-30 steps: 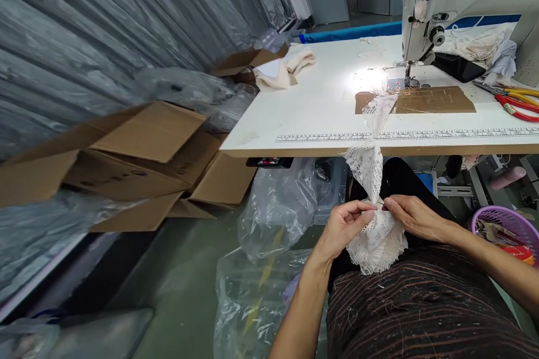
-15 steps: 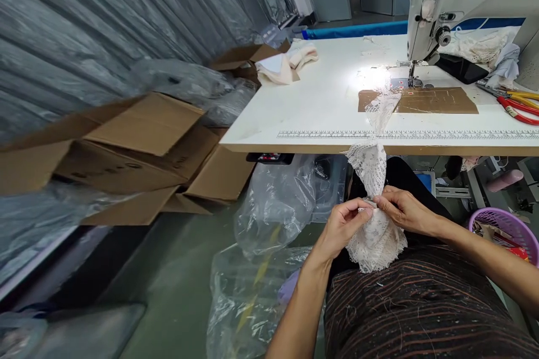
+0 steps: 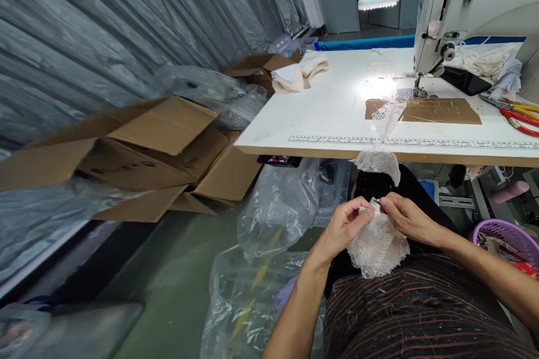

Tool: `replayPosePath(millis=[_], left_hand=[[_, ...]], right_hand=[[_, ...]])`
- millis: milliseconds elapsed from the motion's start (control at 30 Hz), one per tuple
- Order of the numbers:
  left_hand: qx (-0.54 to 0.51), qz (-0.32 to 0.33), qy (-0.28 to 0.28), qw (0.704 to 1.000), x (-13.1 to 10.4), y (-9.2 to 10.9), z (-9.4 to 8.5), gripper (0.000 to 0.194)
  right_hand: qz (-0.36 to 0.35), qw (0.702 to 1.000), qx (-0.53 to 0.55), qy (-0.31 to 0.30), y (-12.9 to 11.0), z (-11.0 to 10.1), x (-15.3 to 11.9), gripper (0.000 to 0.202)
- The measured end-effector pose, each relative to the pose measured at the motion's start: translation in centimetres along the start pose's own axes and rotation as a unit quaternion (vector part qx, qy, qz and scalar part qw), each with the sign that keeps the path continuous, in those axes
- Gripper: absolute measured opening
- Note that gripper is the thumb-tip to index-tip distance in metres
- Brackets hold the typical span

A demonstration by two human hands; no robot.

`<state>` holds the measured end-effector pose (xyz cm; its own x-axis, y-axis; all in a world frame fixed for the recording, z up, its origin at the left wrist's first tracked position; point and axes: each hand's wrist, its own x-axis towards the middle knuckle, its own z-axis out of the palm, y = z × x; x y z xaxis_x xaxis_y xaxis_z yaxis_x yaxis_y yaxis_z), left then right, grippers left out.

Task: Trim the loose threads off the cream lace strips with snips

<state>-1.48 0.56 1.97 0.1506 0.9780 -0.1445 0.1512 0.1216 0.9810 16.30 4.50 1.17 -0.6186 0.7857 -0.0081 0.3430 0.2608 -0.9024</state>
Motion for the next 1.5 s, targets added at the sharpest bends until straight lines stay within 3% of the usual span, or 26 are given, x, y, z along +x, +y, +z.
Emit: replayPosePath(millis=[133, 233, 267, 333, 433, 567, 667, 767, 833, 900, 1000, 1133, 1200, 1300, 1400, 1500], left_hand=[[0.031, -0.005, -0.004, 1.000, -0.4, 0.1, -0.2, 0.032], [0.111, 0.027, 0.000, 0.993, -0.6, -0.3, -0.1, 0.029], [0.157, 0.054, 0.016, 0.986, -0.7, -0.6, 0.0, 0.026], [0.263, 0.124, 0.065, 0.955, -0.7, -1.8, 0.5, 0.023], [0.381, 0.245, 0.092, 0.887, -0.9, -4.3, 1.6, 0.027], [0.433, 0.327, 0.023, 0.840, -1.5, -7.1, 2.8, 0.028], [0.416, 0.336, 0.025, 0.845, -1.4, -7.8, 2.5, 0.030], [0.329, 0.300, 0.097, 0.890, -0.5, -7.1, 1.3, 0.037], [0.224, 0.240, 0.163, 0.930, 0.6, -6.1, 0.4, 0.045], [0.092, 0.173, 0.187, 0.963, 1.8, -5.0, -0.2, 0.057], [-0.100, 0.100, 0.121, 0.982, 3.1, -3.7, 0.1, 0.072], [-0.283, 0.018, -0.020, 0.959, 2.8, -3.0, 1.3, 0.072], [-0.301, -0.023, -0.044, 0.952, 2.0, -2.8, 1.5, 0.060], [-0.249, -0.065, -0.008, 0.966, 1.0, -2.4, 0.9, 0.046], [-0.191, -0.067, 0.035, 0.979, 0.6, -1.8, 0.3, 0.046], [-0.146, -0.048, 0.053, 0.987, 0.5, -1.3, 0.0, 0.047]], right_hand=[[0.047, 0.990, 0.119, -0.066, -0.1, 0.0, -1.1, 0.063], [0.031, 0.989, 0.110, -0.095, 0.0, -0.4, -2.0, 0.053], [0.030, 0.993, 0.089, -0.066, 0.2, -0.6, -2.1, 0.049], [0.043, 0.996, 0.056, 0.048, 0.8, -1.0, -1.9, 0.042], [0.066, 0.971, 0.055, 0.222, 1.6, -1.6, -0.4, 0.045], [0.067, 0.960, 0.050, 0.268, 1.8, -2.4, 2.2, 0.051], [0.044, 0.961, 0.028, 0.273, 1.8, -2.4, 3.4, 0.043], [0.015, 0.969, 0.030, 0.243, 1.6, -1.9, 3.3, 0.044], [-0.009, 0.980, 0.034, 0.193, 1.1, -1.4, 2.4, 0.042], [-0.030, 0.990, 0.035, 0.132, 0.2, -0.8, 1.2, 0.040], [-0.056, 0.997, 0.034, 0.029, -1.2, 0.1, -0.8, 0.037], [-0.096, 0.993, 0.025, -0.065, -2.3, 0.7, -2.5, 0.034], [-0.100, 0.991, 0.015, -0.090, -2.4, 0.4, -2.9, 0.032], [-0.063, 0.996, 0.003, -0.070, -1.9, -0.7, -2.5, 0.028], [-0.020, 1.000, -0.012, 0.001, -1.0, -1.6, -1.4, 0.047], [-0.005, 0.999, -0.034, 0.000, -0.2, -1.7, -0.1, 0.062]])
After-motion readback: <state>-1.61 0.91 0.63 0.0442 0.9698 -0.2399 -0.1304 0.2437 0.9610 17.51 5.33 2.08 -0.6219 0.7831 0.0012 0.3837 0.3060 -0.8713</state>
